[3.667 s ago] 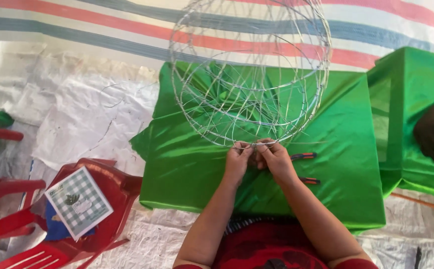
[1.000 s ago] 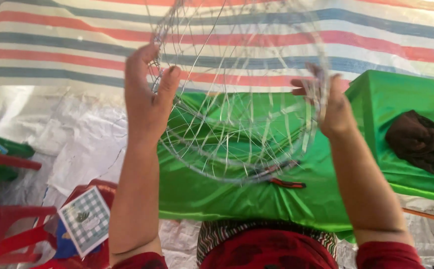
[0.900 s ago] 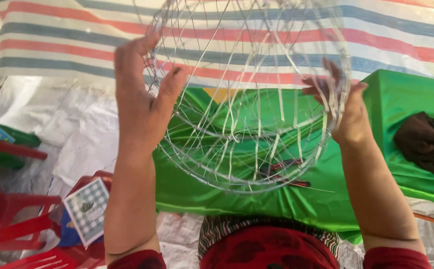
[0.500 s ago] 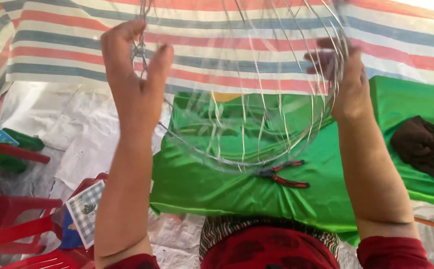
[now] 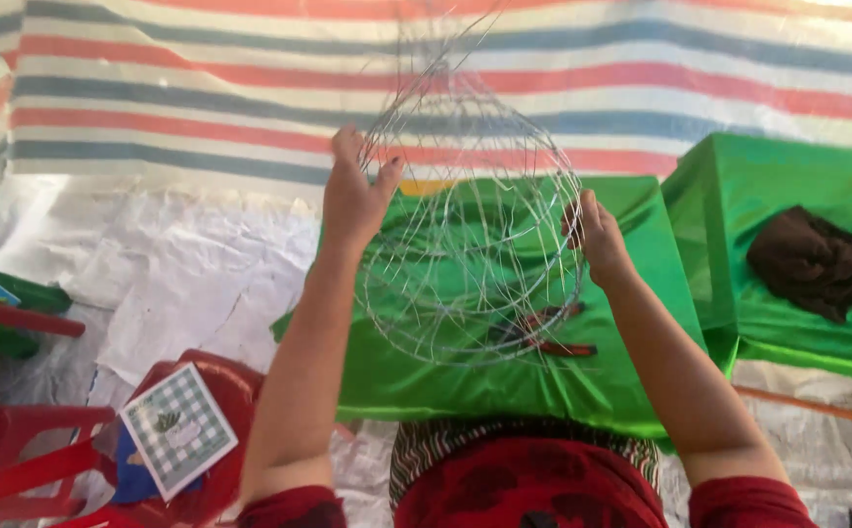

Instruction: Assembling a wire mesh structure by manually bending wires and using pliers to secure connections.

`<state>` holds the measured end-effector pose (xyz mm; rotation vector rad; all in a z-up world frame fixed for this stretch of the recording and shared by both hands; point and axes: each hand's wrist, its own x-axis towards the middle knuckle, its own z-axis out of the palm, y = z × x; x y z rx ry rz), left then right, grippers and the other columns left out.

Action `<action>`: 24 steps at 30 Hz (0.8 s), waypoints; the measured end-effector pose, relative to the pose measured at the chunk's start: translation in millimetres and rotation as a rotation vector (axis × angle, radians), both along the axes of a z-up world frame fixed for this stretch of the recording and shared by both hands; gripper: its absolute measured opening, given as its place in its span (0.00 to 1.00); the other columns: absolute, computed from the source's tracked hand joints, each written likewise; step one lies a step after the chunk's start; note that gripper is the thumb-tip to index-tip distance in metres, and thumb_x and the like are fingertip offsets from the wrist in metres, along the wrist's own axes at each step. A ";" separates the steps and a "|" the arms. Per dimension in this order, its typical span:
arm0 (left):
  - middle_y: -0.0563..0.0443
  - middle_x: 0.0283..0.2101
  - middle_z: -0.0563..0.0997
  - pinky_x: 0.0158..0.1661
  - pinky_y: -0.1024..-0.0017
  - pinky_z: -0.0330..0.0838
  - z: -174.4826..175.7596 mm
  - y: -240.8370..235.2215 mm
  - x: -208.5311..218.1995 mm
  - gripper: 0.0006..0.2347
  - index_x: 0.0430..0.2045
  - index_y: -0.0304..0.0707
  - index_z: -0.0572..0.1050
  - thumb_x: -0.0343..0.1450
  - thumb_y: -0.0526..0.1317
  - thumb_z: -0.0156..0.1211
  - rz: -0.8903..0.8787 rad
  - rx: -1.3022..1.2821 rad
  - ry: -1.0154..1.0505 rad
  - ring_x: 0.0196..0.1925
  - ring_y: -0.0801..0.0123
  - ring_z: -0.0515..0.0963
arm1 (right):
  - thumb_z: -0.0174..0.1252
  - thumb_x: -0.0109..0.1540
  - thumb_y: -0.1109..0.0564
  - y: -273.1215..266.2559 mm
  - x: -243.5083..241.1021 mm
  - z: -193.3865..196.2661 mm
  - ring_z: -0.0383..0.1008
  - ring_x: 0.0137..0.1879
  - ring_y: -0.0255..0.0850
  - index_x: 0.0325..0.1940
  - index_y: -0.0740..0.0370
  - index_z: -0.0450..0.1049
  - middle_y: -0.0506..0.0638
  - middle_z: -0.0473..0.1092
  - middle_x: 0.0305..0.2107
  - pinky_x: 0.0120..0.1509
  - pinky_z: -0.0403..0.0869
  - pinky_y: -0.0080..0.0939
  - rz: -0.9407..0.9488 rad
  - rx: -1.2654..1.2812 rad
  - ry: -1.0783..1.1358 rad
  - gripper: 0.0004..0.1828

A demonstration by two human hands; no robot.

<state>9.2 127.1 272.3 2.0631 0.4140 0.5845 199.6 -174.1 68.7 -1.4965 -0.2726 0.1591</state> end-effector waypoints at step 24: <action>0.38 0.66 0.63 0.64 0.49 0.65 -83.9 9.7 -15.1 0.22 0.63 0.31 0.60 0.74 0.29 0.56 0.027 0.401 -0.218 0.68 0.45 0.68 | 0.50 0.70 0.57 -120.0 -110.3 46.5 0.70 0.64 0.55 0.80 0.62 0.52 0.66 0.69 0.56 0.74 0.65 0.58 -0.007 0.019 -0.008 0.34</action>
